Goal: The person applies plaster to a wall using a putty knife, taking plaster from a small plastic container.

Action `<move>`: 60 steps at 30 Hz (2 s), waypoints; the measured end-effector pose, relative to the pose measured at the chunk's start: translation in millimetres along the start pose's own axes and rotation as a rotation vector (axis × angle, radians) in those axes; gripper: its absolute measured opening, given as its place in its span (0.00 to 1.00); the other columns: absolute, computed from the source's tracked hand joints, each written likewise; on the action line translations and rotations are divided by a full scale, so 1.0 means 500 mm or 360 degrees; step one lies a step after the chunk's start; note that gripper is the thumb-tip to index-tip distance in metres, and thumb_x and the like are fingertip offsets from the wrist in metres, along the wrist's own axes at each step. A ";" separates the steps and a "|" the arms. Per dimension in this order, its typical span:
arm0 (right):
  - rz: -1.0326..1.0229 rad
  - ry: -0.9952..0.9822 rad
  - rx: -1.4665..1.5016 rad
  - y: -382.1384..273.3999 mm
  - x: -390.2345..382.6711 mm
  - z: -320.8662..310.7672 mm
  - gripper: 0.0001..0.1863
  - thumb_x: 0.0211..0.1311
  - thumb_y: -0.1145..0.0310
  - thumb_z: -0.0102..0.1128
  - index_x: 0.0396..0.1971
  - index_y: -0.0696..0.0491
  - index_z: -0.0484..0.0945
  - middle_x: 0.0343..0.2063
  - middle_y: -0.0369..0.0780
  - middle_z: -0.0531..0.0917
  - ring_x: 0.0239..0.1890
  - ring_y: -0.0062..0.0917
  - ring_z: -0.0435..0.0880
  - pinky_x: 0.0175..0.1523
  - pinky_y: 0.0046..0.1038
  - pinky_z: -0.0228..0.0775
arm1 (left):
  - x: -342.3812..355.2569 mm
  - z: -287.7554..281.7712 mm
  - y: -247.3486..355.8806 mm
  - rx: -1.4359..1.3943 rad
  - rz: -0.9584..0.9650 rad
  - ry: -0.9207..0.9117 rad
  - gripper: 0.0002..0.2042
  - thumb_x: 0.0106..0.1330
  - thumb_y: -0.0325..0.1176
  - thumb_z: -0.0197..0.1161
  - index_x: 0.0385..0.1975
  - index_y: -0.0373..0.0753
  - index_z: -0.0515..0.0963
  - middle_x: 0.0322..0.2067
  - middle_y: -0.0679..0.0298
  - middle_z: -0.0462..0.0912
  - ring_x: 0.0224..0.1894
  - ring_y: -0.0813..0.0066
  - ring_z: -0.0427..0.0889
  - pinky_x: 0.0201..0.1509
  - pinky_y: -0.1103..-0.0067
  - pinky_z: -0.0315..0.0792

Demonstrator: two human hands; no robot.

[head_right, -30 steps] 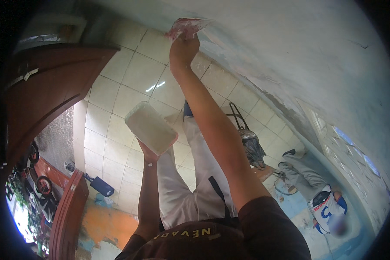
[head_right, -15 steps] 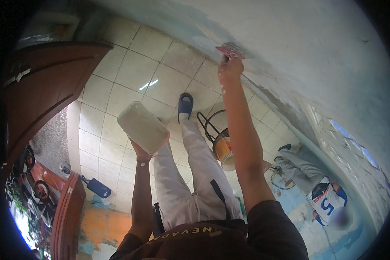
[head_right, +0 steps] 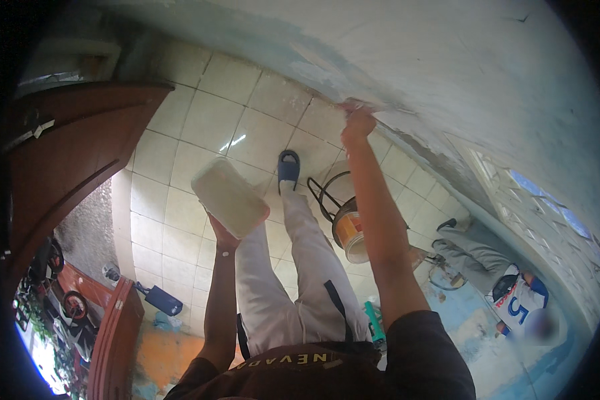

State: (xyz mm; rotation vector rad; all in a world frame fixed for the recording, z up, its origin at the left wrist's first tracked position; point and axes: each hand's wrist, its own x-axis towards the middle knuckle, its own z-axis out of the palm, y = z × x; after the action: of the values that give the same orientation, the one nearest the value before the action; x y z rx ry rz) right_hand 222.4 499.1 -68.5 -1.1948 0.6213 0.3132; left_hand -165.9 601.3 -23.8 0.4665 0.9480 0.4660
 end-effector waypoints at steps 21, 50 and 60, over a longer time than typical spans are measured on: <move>-0.0808 0.0274 -0.0772 0.034 0.005 -0.054 0.15 0.64 0.70 0.48 0.21 0.62 0.76 0.20 0.43 0.80 0.22 0.30 0.79 0.36 0.30 0.71 | -0.005 0.009 -0.020 -0.0303 -0.0228 -0.0065 0.35 0.66 0.64 0.36 0.63 0.42 0.58 0.54 0.57 0.70 0.55 0.58 0.73 0.53 0.58 0.73; -0.0781 0.0073 -0.0821 0.056 -0.149 0.379 0.10 0.61 0.73 0.49 0.32 0.66 0.75 0.28 0.49 0.81 0.31 0.38 0.81 0.38 0.35 0.71 | -0.014 -0.003 -0.035 -0.0307 -0.0192 0.0029 0.34 0.67 0.63 0.35 0.62 0.42 0.59 0.53 0.58 0.71 0.54 0.59 0.74 0.53 0.61 0.73; -0.0255 -0.0237 -0.0371 0.187 -0.145 0.073 0.17 0.71 0.69 0.40 0.32 0.59 0.79 0.29 0.40 0.83 0.34 0.23 0.80 0.41 0.25 0.71 | -0.015 0.020 0.019 -0.0254 -0.0181 -0.0068 0.36 0.65 0.65 0.36 0.62 0.42 0.59 0.55 0.57 0.70 0.55 0.58 0.73 0.53 0.57 0.73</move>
State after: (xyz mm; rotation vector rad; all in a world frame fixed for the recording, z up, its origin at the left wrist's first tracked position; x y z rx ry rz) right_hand 124.6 572.5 -88.1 -1.4217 0.3633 0.3423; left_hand -162.5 602.9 -8.5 0.2754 0.8832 0.4234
